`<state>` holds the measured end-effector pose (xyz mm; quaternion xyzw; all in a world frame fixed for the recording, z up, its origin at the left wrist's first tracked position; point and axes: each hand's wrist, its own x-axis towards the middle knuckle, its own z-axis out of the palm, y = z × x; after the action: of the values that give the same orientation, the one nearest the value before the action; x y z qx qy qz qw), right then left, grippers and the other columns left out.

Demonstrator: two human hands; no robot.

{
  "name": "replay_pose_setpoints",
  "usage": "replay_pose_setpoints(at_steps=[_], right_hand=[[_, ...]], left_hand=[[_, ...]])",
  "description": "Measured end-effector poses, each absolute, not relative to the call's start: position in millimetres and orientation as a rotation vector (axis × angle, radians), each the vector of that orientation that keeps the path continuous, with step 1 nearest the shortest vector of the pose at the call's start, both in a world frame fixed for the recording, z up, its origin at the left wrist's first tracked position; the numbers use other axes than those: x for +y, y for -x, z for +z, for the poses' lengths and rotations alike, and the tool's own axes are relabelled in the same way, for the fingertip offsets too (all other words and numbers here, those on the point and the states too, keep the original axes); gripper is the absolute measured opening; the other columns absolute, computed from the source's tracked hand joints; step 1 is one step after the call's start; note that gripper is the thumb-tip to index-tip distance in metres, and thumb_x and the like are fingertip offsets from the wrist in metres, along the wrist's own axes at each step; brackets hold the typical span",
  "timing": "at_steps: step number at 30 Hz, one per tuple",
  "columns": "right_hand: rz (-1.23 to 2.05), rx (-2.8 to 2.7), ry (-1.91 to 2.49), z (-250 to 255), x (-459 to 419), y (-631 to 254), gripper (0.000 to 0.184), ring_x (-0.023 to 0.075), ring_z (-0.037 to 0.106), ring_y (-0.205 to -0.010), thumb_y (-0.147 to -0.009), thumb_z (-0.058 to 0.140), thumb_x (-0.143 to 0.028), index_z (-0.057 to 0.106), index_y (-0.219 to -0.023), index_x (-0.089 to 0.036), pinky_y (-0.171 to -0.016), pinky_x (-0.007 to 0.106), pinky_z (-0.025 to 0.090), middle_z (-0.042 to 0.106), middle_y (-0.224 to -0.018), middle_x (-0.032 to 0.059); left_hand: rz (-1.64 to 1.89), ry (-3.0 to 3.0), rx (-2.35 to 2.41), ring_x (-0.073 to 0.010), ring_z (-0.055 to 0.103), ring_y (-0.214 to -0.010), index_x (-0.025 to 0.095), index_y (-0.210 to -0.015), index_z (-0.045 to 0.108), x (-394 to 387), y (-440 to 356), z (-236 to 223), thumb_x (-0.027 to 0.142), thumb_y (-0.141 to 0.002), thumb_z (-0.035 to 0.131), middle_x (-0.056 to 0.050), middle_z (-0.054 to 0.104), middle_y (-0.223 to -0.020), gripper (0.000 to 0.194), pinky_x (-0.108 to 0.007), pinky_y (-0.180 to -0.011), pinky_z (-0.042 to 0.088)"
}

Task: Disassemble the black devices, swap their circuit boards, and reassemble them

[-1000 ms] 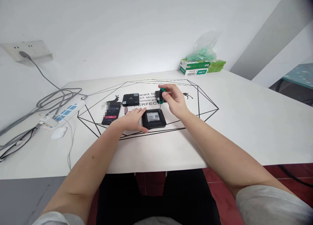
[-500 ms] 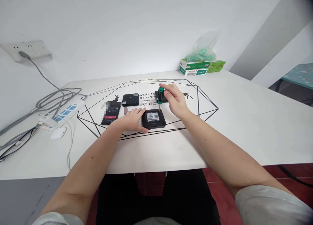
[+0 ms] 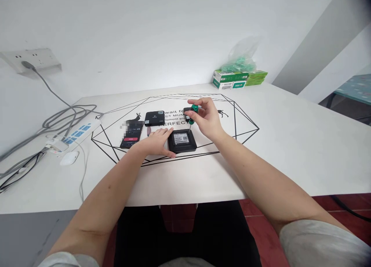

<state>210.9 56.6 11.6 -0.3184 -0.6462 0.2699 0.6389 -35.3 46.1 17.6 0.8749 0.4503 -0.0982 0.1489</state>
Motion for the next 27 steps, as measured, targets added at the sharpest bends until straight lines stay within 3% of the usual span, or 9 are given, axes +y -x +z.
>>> replay_pose_setpoints(at_steps=[4,9,19,27], right_hand=[[0.531,-1.498,0.754,12,55,-214,0.043,0.0209,0.070,-0.094,-0.092,0.073,-0.067,0.063,-0.113,-0.031,-0.090,0.045,0.060,0.075,-0.125,0.0057],[0.444,-1.553,0.786,14,53,-217,0.041,0.0233,0.070,-0.099,-0.095,0.068,-0.068,0.070,-0.116,-0.033,-0.090,0.045,0.057,0.078,-0.121,0.0037],[0.305,-1.583,0.822,17,53,-220,0.045,0.0244,0.064,-0.090,-0.096,0.064,-0.072,0.078,-0.117,-0.035,-0.092,0.050,0.058,0.066,-0.094,0.0033],[0.312,-1.547,0.811,17,57,-223,0.034,0.0235,0.064,-0.091,-0.098,0.066,-0.062,0.075,-0.109,-0.031,-0.086,0.047,0.059,0.066,-0.103,0.0053]], left_hand=[[-0.280,-2.516,1.280,-0.0402,0.012,-0.168,0.016,-0.177,0.003,47,36,16,0.087,-0.076,0.064,-0.020,0.013,-0.182,0.137,-0.057,-0.133,0.018],[-0.268,-2.516,1.274,-0.0399,0.012,-0.168,0.019,-0.177,0.003,48,37,15,0.089,-0.076,0.063,-0.019,0.013,-0.182,0.136,-0.058,-0.133,0.018],[-0.273,-2.500,1.274,-0.0423,0.011,-0.168,0.021,-0.177,0.002,46,37,16,0.089,-0.076,0.063,-0.018,0.012,-0.183,0.136,-0.059,-0.133,0.017],[-0.294,-2.493,1.285,-0.0406,0.010,-0.169,0.019,-0.177,0.002,46,36,19,0.089,-0.075,0.062,-0.018,0.010,-0.183,0.138,-0.058,-0.134,0.016]])
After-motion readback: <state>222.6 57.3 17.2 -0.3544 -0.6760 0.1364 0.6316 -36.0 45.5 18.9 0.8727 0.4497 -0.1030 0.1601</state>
